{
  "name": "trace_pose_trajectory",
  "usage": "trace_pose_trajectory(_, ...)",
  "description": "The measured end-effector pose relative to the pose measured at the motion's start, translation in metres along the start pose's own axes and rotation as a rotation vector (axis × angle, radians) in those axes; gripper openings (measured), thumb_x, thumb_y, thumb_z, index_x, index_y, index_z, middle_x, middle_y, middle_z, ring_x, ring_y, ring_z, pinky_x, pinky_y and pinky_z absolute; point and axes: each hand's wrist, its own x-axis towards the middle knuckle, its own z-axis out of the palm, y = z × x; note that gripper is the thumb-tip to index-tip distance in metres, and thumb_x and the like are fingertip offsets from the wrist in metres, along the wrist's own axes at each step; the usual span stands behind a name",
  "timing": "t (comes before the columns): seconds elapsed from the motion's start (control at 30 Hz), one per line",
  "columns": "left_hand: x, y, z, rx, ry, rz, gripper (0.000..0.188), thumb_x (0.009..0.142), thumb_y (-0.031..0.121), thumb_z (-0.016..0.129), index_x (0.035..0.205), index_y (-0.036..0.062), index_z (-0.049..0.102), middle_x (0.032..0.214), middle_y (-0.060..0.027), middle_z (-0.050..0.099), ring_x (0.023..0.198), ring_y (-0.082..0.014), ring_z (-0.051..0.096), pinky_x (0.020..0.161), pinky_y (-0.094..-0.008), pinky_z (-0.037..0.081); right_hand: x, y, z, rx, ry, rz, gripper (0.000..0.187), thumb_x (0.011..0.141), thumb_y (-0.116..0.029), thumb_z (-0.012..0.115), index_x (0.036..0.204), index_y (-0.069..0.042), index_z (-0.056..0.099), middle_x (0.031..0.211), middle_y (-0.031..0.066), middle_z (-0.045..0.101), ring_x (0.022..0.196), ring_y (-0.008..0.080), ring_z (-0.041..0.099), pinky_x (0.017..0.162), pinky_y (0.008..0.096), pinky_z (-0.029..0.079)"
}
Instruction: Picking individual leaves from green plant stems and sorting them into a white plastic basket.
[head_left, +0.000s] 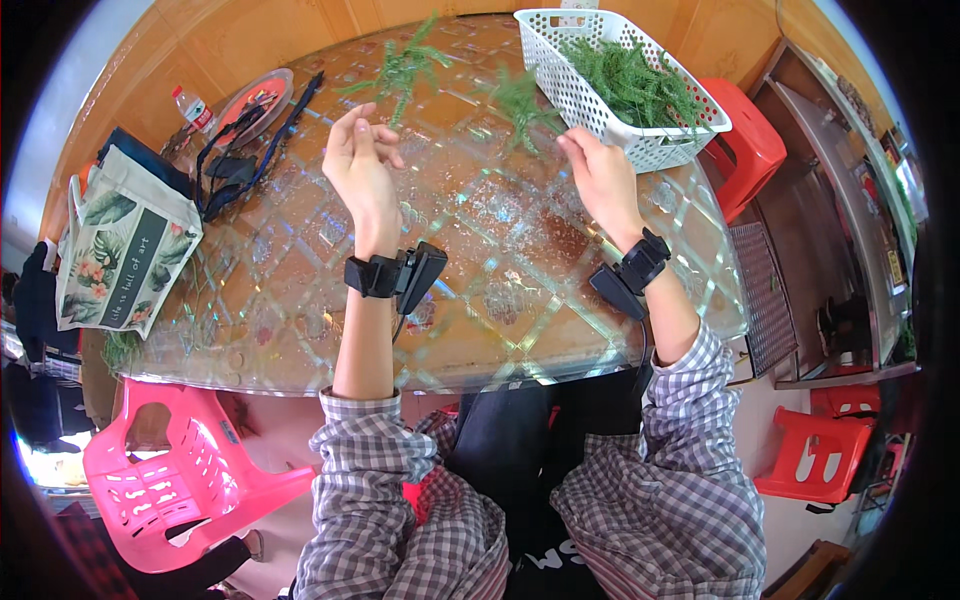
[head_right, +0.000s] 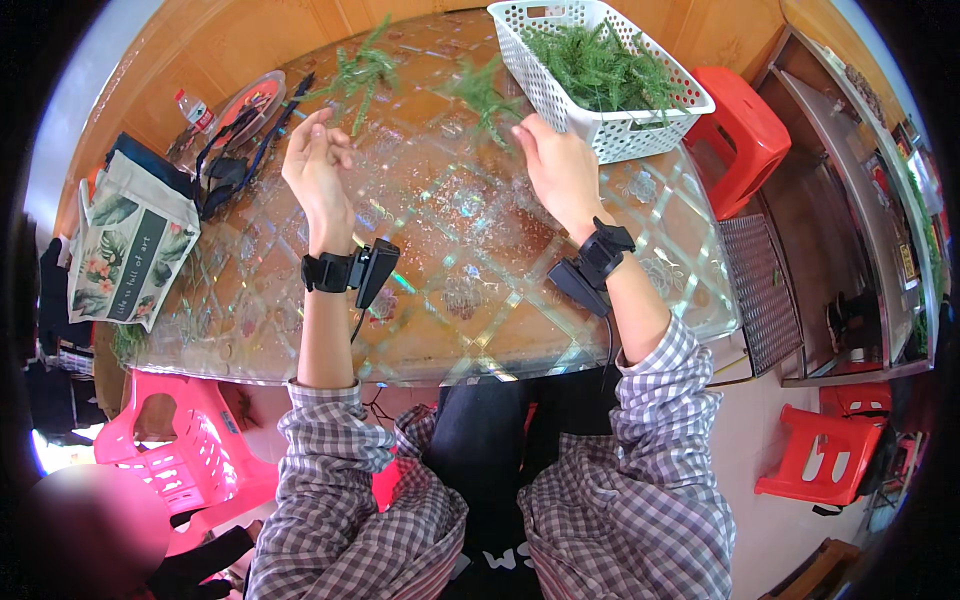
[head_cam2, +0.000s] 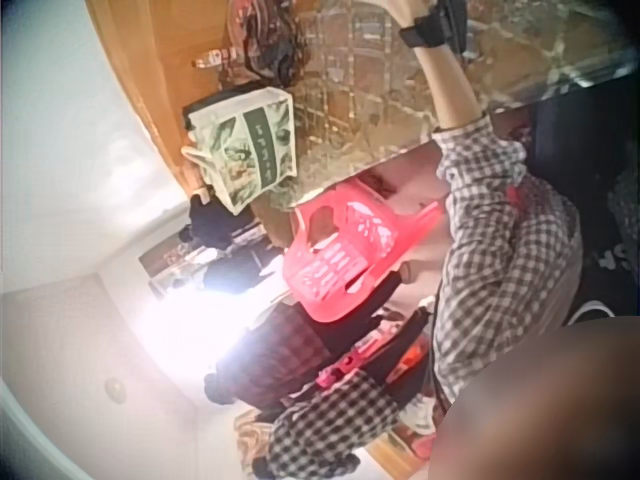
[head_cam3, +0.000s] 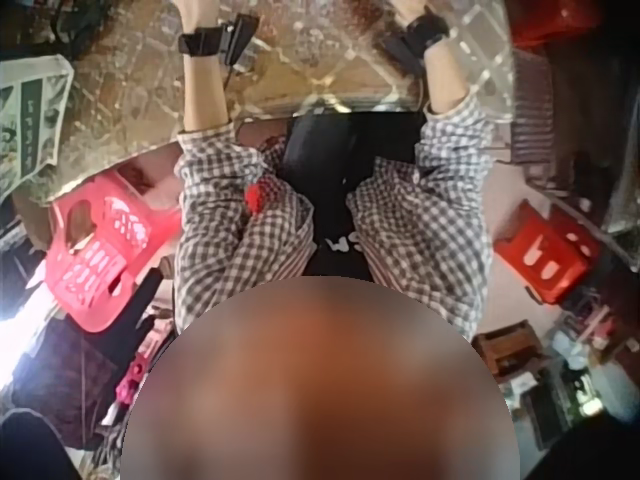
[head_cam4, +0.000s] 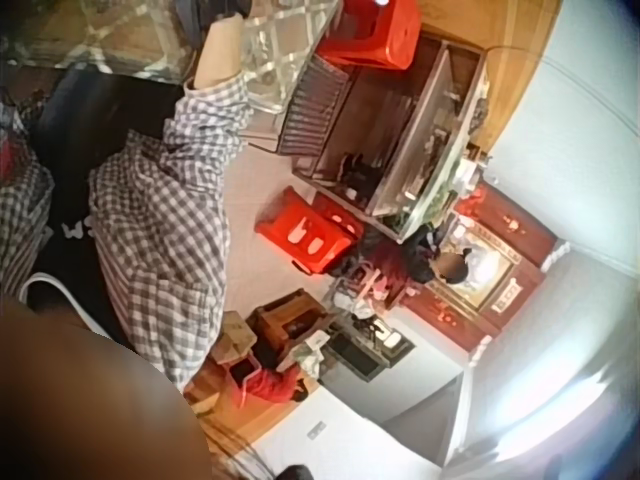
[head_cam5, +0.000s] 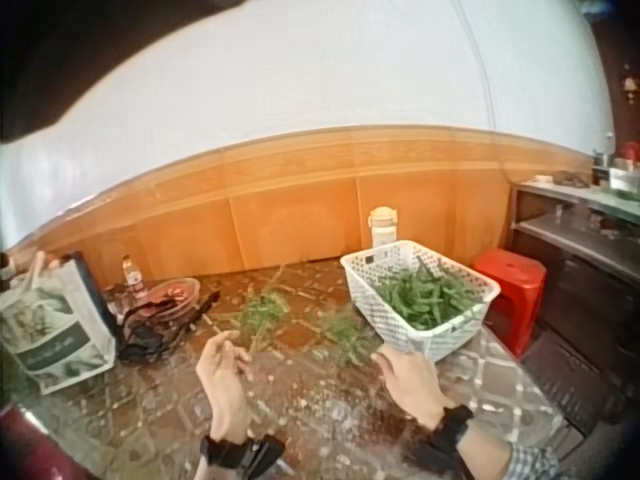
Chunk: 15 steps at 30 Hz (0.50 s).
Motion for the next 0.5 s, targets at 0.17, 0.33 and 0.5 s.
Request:
trace_pose_trajectory(0.17, 0.001, 0.000, -0.001, -0.089, 0.101, 0.020, 0.021, 0.093, 0.010, 0.039, 0.103, -0.0031, 0.051, 0.065, -0.0044, 0.052, 0.046, -0.0073, 0.041, 0.043, -0.0201, 0.033, 0.001, 0.001, 0.000, 0.180, 0.199, -0.024, 0.017, 0.088, -0.022, 0.049, 0.089, -0.007, 0.057, 0.067, 0.0145, 0.060, 0.064, 0.0307, 0.059, 0.056, 0.0360, 0.044)
trace_pose_trajectory(0.33, 0.003, -0.002, -0.006, -0.117, 0.163, 0.037, 0.021, 0.093, 0.010, 0.039, 0.103, -0.0030, 0.051, 0.065, -0.0037, 0.051, 0.046, -0.0066, 0.039, 0.044, -0.0198, 0.031, 0.001, -0.004, 0.000, 0.330, 0.218, -0.023, 0.019, 0.088, -0.022, 0.047, 0.085, -0.006, 0.056, 0.069, 0.0164, 0.060, 0.066, 0.0323, 0.059, 0.057, 0.0386, 0.044)
trace_pose_trajectory(0.5, 0.003, -0.003, -0.004, -0.123, 0.157, -0.008, 0.021, 0.093, 0.011, 0.040, 0.103, -0.0028, 0.052, 0.065, -0.0034, 0.051, 0.047, -0.0062, 0.039, 0.044, -0.0198, 0.031, -0.001, 0.008, 0.007, -0.139, -0.067, 0.027, 0.021, 0.087, -0.022, 0.046, 0.082, -0.005, 0.057, 0.069, 0.0174, 0.060, 0.067, 0.0354, 0.058, 0.058, 0.0428, 0.044)
